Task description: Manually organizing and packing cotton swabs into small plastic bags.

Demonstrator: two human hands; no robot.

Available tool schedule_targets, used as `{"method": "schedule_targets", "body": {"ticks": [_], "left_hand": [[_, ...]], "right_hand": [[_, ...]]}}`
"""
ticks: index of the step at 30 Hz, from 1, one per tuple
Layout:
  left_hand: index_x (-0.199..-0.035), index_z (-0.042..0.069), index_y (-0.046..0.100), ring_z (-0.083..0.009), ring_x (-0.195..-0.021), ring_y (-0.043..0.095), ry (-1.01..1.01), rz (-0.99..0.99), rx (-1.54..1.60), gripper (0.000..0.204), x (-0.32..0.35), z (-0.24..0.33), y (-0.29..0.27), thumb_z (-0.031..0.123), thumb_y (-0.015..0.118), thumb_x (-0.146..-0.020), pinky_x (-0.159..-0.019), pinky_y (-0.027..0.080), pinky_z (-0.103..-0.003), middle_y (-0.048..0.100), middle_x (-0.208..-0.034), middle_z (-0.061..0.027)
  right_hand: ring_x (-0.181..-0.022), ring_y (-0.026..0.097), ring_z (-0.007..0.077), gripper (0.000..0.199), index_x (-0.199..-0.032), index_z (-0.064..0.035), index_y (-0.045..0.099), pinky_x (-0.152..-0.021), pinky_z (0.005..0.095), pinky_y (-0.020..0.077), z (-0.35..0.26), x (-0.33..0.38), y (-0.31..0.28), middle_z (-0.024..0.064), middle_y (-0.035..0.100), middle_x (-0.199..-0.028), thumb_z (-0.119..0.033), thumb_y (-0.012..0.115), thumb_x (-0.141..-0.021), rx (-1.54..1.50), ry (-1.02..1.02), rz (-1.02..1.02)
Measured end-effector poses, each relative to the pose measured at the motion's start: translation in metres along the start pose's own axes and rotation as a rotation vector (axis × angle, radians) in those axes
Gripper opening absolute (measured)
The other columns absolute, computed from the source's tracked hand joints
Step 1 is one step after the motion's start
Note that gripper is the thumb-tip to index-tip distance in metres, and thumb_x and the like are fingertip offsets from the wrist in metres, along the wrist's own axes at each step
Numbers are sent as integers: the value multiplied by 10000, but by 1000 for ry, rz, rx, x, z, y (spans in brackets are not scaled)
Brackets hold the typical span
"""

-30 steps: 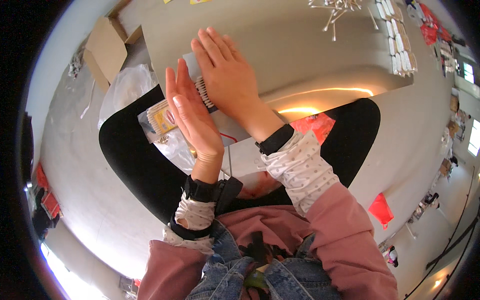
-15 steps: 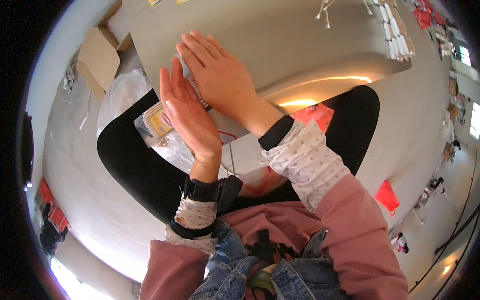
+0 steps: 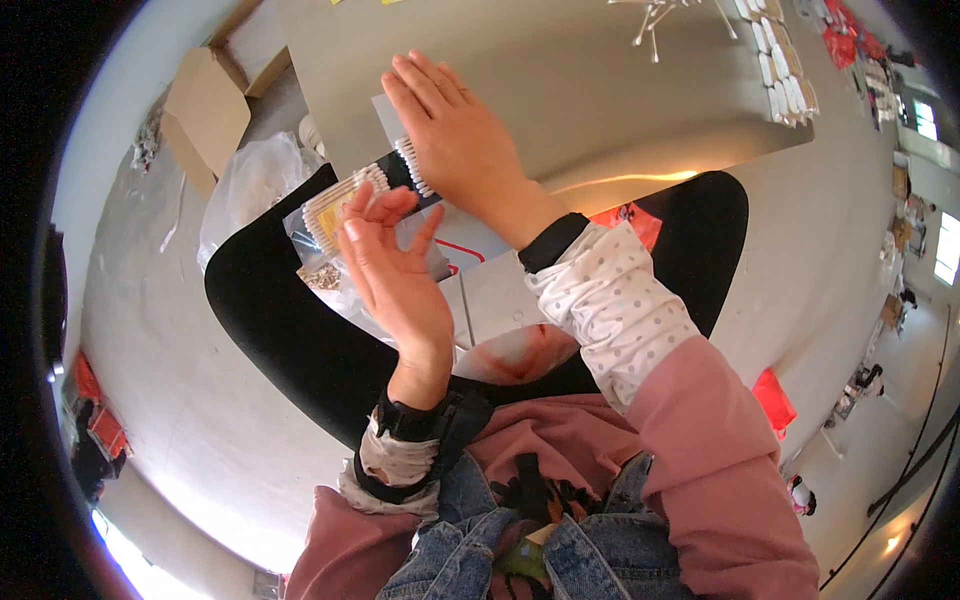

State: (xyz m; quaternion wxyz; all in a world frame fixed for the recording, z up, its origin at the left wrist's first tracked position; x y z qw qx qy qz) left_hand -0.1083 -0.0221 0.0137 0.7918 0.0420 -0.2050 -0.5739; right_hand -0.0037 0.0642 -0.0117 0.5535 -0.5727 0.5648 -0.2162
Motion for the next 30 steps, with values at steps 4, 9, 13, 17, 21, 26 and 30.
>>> {"method": "schedule_targets", "body": {"ticks": [4, 9, 13, 17, 21, 26, 30], "left_hand": [[-1334, 22, 431, -188, -1055, 556, -73, 22, 132, 441, -4, -8, 2, 380, 375, -1082, -968, 509, -502, 553, -1041, -91], [-1331, -4, 408, -162, -1037, 519, -46, -24, 139, 399, -10, -4, 6, 311, 347, -1094, -989, 503, -443, 502, -1058, -86], [-1318, -5, 419, -163, -991, 528, 6, -58, 18, 385, -7, 9, -2, 300, 350, -1093, -977, 509, -437, 514, -1043, -88], [-1352, -14, 411, -210, -1079, 564, 170, -25, 9, 420, -23, 27, -15, 310, 355, -1091, -1007, 487, -425, 553, -1151, -138], [-1448, -11, 350, -289, -1309, 483, 125, -80, 186, 525, -34, 17, 4, 367, 350, -1084, -1114, 389, -441, 504, -1366, -219], [-1512, -20, 260, -298, -1447, 336, 116, -219, 108, 631, -47, -9, 34, 437, 322, -1081, -1207, 257, -420, 368, -1525, -230], [-1529, -26, 234, -292, -1456, 322, 174, -218, -72, 666, -42, -21, 33, 453, 342, -1078, -1204, 247, -404, 347, -1549, -217]], "right_hand": [[-1352, 477, 329, 469, -1351, 14, 523, -1144, 446, 376, 0, -1, -3, 169, 513, -1438, -68, 519, -890, -19, -10, 29], [-1358, 474, 321, 460, -1351, -5, 530, -1147, 447, 371, 2, 0, -1, 154, 514, -1443, -80, 519, -897, -27, 2, 14], [-1385, 447, 310, 442, -1346, -16, 538, -1166, 452, 337, -2, 1, 1, 148, 508, -1451, -96, 508, -912, 112, -37, 11], [-1402, 425, 306, 440, -1350, -19, 536, -1176, 456, 318, -2, 2, -1, 147, 504, -1456, -103, 499, -920, 106, -26, 18], [-1418, 400, 297, 514, -1420, -53, 480, -1191, 455, 301, -1, 3, 1, 121, 467, -1494, -53, 501, -907, -26, 27, -8], [-1402, 418, 319, 471, -1381, -13, 500, -1173, 451, 328, -1, 2, 1, 152, 487, -1466, -141, 538, -930, -40, 14, 1], [-1402, 421, 314, 484, -1387, -13, 494, -1171, 451, 330, 4, 3, 1, 149, 492, -1463, -156, 549, -928, -82, 55, 30]]}}
Point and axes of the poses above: each hand's wrist, its own x-axis away from the middle knuckle, its own y-axis out of the palm, z = x × y, the point moved 4 cm from there along -x, towards the middle knuckle
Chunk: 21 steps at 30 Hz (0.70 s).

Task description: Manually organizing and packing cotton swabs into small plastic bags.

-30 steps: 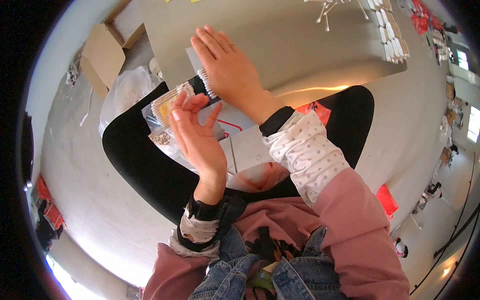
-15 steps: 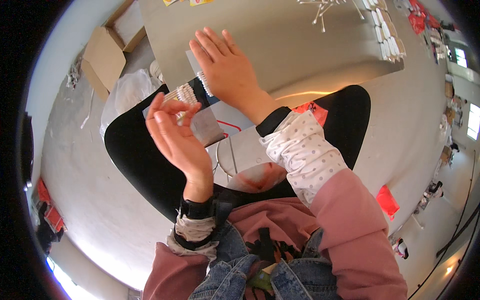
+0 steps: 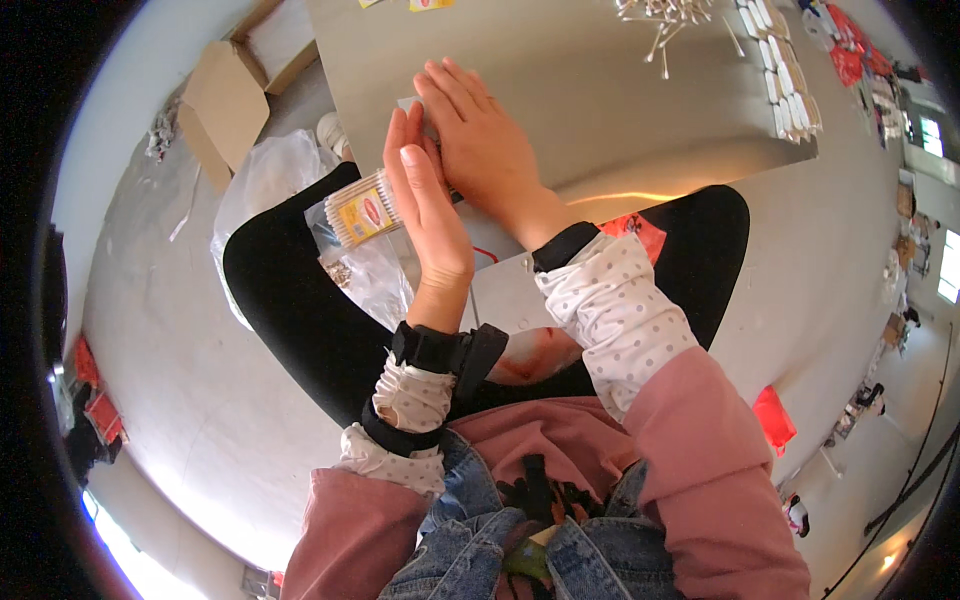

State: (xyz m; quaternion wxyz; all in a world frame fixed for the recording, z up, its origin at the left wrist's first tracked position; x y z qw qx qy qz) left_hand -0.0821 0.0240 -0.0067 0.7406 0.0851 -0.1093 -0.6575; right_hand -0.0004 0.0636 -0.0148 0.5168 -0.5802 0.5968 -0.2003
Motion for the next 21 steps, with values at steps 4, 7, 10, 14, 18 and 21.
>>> {"method": "schedule_targets", "body": {"ticks": [4, 7, 10, 14, 18, 21], "left_hand": [[-1524, -17, 257, -291, -1454, 329, 33, -29, -53, 659, 4, 7, -3, 457, 352, -1076, -1199, 253, -409, 344, -1554, -212], [-1499, -9, 299, -278, -1422, 375, 49, 171, 171, 550, 1, 21, -21, 335, 388, -1080, -1167, 298, -424, 395, -1517, -208], [-1457, -21, 347, -272, -1360, 456, 171, 270, -81, 511, -4, 58, -50, 319, 401, -1080, -1138, 342, -404, 486, -1449, -185], [-1233, -28, 589, -276, -1180, 594, 220, 282, -590, 371, -28, 52, -102, 273, 464, -1054, -1002, 448, -374, 636, -1247, -181], [-960, 26, 689, -381, -878, 655, -34, 48, -1191, 391, -43, 35, -102, 351, 482, -1026, -835, 494, -416, 689, -872, -208], [-830, 54, 701, -423, -735, 643, -42, 43, -1328, 469, -47, 20, -105, 423, 478, -1015, -721, 508, -461, 665, -729, -206]], "right_hand": [[-1406, 420, 307, 487, -1387, -16, 496, -1173, 444, 326, -5, -1, -1, 148, 500, -1459, -132, 540, -915, 94, -2, 5], [-1410, 416, 303, 492, -1392, -17, 491, -1180, 439, 314, -7, 0, 1, 146, 498, -1462, -101, 512, -908, 218, -8, -6], [-1412, 414, 296, 497, -1400, -17, 483, -1187, 439, 303, -3, -1, -1, 143, 493, -1467, -81, 482, -907, 172, -9, 2], [-1415, 410, 294, 491, -1404, -15, 477, -1188, 435, 304, -6, -2, -1, 143, 485, -1474, -79, 468, -918, 128, -6, -4], [-1431, 383, 287, 567, -1446, -33, 427, -1196, 435, 300, -5, -1, 1, 131, 442, -1511, 9, 456, -881, 83, 37, -30], [-1429, 384, 299, 564, -1442, -24, 429, -1190, 442, 311, -8, -2, 0, 143, 440, -1509, 20, 455, -880, 66, 29, -30]]}}
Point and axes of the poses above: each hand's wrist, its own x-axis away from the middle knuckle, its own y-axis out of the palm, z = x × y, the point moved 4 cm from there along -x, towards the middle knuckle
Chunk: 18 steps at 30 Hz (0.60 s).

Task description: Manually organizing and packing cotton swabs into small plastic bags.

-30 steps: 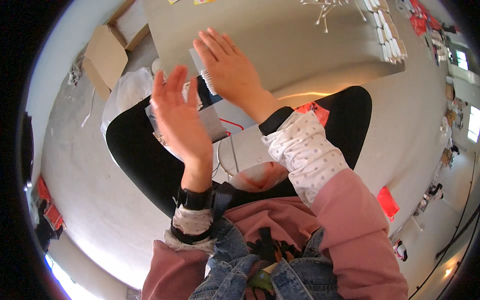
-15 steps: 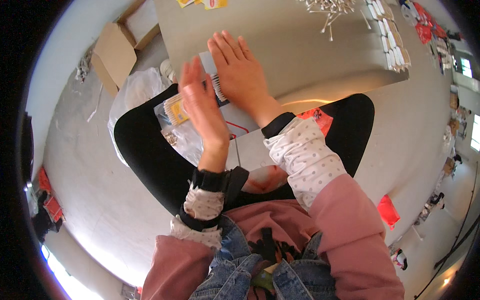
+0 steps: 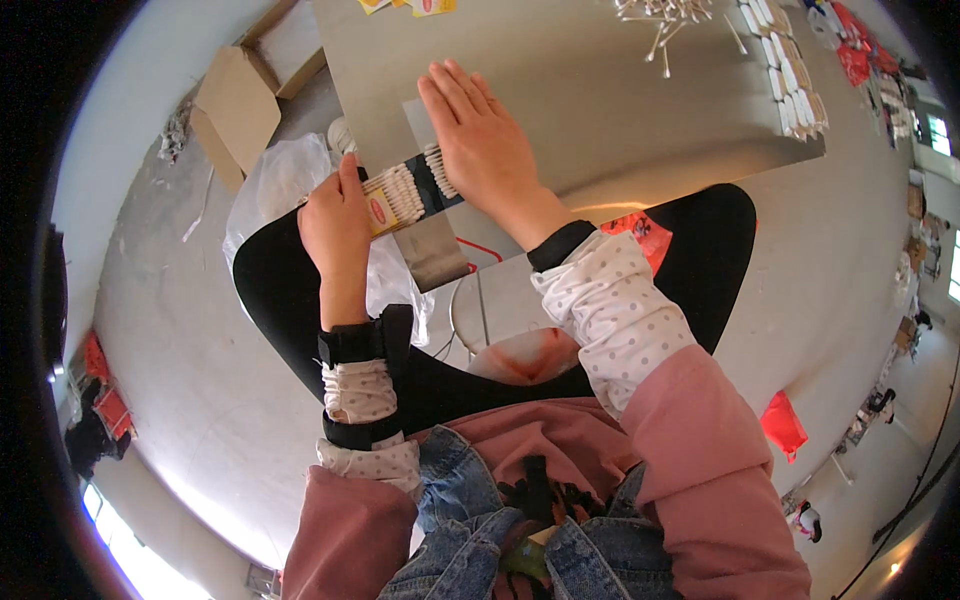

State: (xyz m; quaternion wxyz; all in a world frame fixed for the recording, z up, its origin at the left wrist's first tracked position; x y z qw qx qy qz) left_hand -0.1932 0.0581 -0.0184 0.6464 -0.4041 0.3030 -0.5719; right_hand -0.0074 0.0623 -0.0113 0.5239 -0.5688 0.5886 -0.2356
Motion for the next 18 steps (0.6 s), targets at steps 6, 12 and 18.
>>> {"method": "schedule_targets", "body": {"ticks": [6, 12, 18], "left_hand": [[-741, 49, 694, -430, -670, 643, -46, 11, 37, 534, 1, 0, 7, 454, 476, -1012, -606, 502, -505, 659, -704, -212], [-862, 68, 701, -380, -829, 660, -12, -41, 15, 395, 1, 7, -5, 412, 548, -984, -762, 500, -466, 685, -799, -167], [-1190, 110, 665, -310, -1154, 559, 499, -36, 110, 497, 20, 28, -44, 268, 818, -745, -1072, 368, -470, 630, -1155, -91]], "right_hand": [[-1405, 414, 319, 495, -1399, -2, 472, -1164, 447, 345, 6, 0, -1, 170, 462, -1484, -9, 462, -904, 19, -19, 39], [-1386, 438, 323, 460, -1368, 7, 497, -1150, 453, 362, 26, -4, -5, 175, 486, -1459, -43, 490, -911, 74, -24, 77], [-1369, 449, 331, 436, -1370, -8, 497, -1153, 453, 354, 29, -5, -10, 169, 505, -1434, -66, 505, -938, 109, 10, 50]]}}
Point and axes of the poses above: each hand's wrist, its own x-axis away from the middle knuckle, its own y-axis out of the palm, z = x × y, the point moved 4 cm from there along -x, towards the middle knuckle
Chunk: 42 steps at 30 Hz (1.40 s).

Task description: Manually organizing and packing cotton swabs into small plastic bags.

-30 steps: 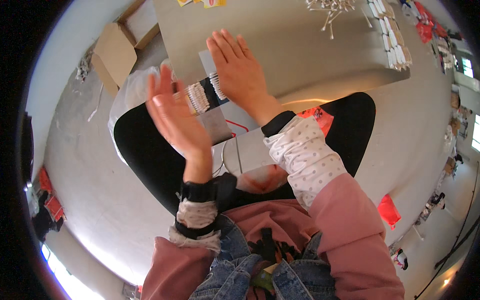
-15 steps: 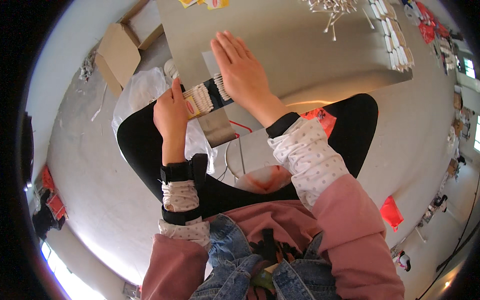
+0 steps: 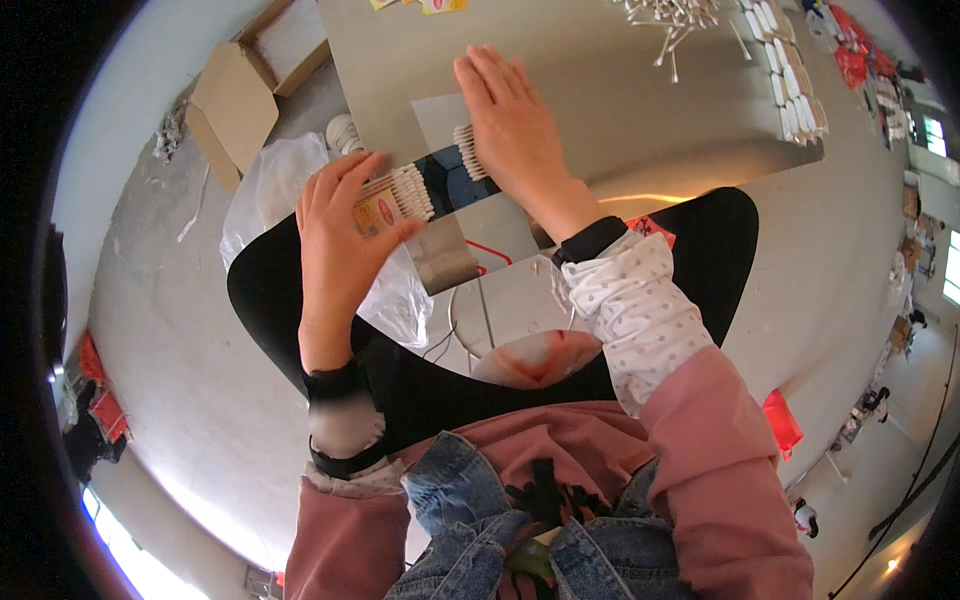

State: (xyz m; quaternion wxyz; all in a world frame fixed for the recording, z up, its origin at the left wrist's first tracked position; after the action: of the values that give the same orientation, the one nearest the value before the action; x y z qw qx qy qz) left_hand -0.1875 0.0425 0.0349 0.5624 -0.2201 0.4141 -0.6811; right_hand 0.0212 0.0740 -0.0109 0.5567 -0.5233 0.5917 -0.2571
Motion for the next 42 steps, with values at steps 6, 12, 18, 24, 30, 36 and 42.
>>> {"method": "schedule_targets", "body": {"ticks": [6, 12, 18, 24, 30, 36, 42], "left_hand": [[-1281, 139, 639, -308, -1169, 535, 114, -148, -2, 720, 13, -10, -1, 211, 891, -610, -1138, 325, -501, 584, -1205, -75], [-1269, 152, 653, -301, -1107, 548, 78, -148, 93, 705, 10, -15, 8, 200, 890, -606, -1043, 405, -450, 588, -1146, -70], [-1237, 139, 674, -296, -1049, 561, 92, -110, 120, 670, 10, -18, 9, 187, 888, -603, -940, 450, -406, 597, -1113, -73], [-1228, 131, 675, -297, -1018, 580, 69, -110, 161, 663, 8, -19, 12, 178, 887, -602, -901, 474, -399, 599, -1095, -81], [-1268, 135, 658, -323, -1077, 590, 18, -162, 175, 665, 10, -18, 10, 141, 875, -639, -919, 506, -394, 597, -1145, -119], [-1223, 103, 672, -298, -1001, 594, 44, -105, 184, 654, 11, -17, 13, 143, 881, -604, -847, 515, -387, 598, -1086, -95], [-1215, 92, 682, -298, -991, 600, 47, -88, 196, 647, 11, -15, 12, 131, 879, -600, -845, 516, -387, 602, -1078, -97]], "right_hand": [[-1353, 458, 336, 395, -1388, -6, 484, -1141, 407, 349, -34, 0, -27, 180, 515, -1411, -162, 490, -1025, -442, 186, 143], [-1463, 310, 246, 586, -1480, 39, 355, -1223, 379, 224, -83, 32, 5, 181, 357, -1545, -400, 344, -1092, -1396, 587, 104], [-1465, 304, 240, 582, -1487, 32, 342, -1225, 380, 216, -94, 33, 7, 181, 360, -1540, -396, 338, -1093, -1424, 593, 158], [-1444, 336, 230, 575, -1482, 24, 358, -1217, 372, 233, -92, 33, 8, 168, 379, -1531, -399, 341, -1093, -1336, 564, 121], [-1429, 357, 224, 578, -1466, 21, 389, -1206, 370, 254, -95, 32, 9, 159, 408, -1513, -415, 344, -1090, -1302, 551, 107], [-1421, 372, 234, 571, -1460, 16, 403, -1202, 375, 261, -98, 32, 8, 155, 423, -1504, -414, 342, -1090, -1280, 556, 94], [-1415, 380, 234, 561, -1461, 16, 404, -1198, 380, 264, -98, 32, 8, 152, 430, -1501, -403, 342, -1092, -1251, 527, 100]]}}
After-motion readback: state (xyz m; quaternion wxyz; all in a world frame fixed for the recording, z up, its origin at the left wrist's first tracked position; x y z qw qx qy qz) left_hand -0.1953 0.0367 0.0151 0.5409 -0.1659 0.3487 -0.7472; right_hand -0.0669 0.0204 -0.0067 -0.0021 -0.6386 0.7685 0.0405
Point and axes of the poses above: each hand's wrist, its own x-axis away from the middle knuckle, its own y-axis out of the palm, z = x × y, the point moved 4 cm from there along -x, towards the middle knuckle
